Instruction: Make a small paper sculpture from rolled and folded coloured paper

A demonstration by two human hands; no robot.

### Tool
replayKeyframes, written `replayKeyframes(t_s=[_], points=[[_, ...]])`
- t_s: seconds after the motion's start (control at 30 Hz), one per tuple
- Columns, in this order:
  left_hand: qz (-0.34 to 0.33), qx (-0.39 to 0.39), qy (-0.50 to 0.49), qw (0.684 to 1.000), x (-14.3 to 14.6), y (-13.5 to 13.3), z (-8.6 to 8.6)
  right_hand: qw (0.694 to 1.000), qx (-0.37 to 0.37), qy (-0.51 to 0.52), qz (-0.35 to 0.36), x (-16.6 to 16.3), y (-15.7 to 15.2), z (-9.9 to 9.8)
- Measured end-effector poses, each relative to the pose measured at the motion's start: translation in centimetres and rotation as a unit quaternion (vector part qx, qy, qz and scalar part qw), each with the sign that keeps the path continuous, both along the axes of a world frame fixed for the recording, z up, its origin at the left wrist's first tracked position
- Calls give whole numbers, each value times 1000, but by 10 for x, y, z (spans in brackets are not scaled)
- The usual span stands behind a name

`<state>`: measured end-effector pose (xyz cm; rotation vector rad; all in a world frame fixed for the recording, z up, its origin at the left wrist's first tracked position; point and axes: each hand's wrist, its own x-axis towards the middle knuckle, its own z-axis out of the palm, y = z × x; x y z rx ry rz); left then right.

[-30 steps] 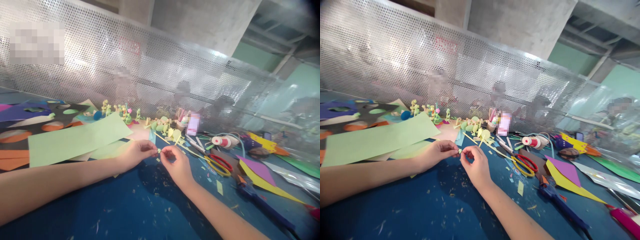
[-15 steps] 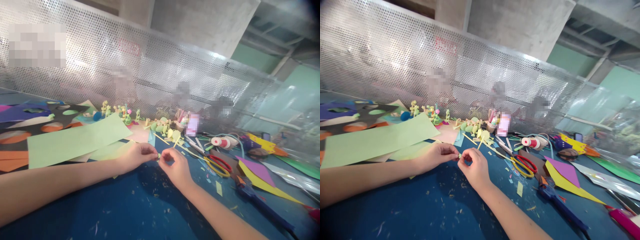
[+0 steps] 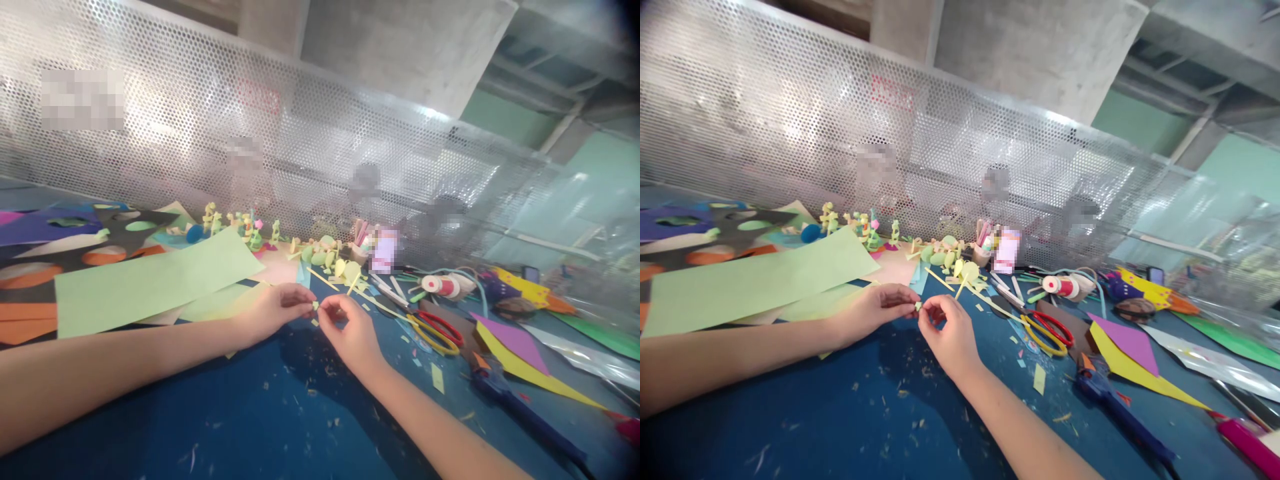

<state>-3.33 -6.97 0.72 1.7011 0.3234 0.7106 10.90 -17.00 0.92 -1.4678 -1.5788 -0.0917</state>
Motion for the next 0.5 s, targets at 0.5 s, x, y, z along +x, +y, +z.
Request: replayKeyframes(t_s=[0.5], points=[[-6,-3,-7,1000,-1,0,1,1000,-9,-11,-3,0,0,-1]])
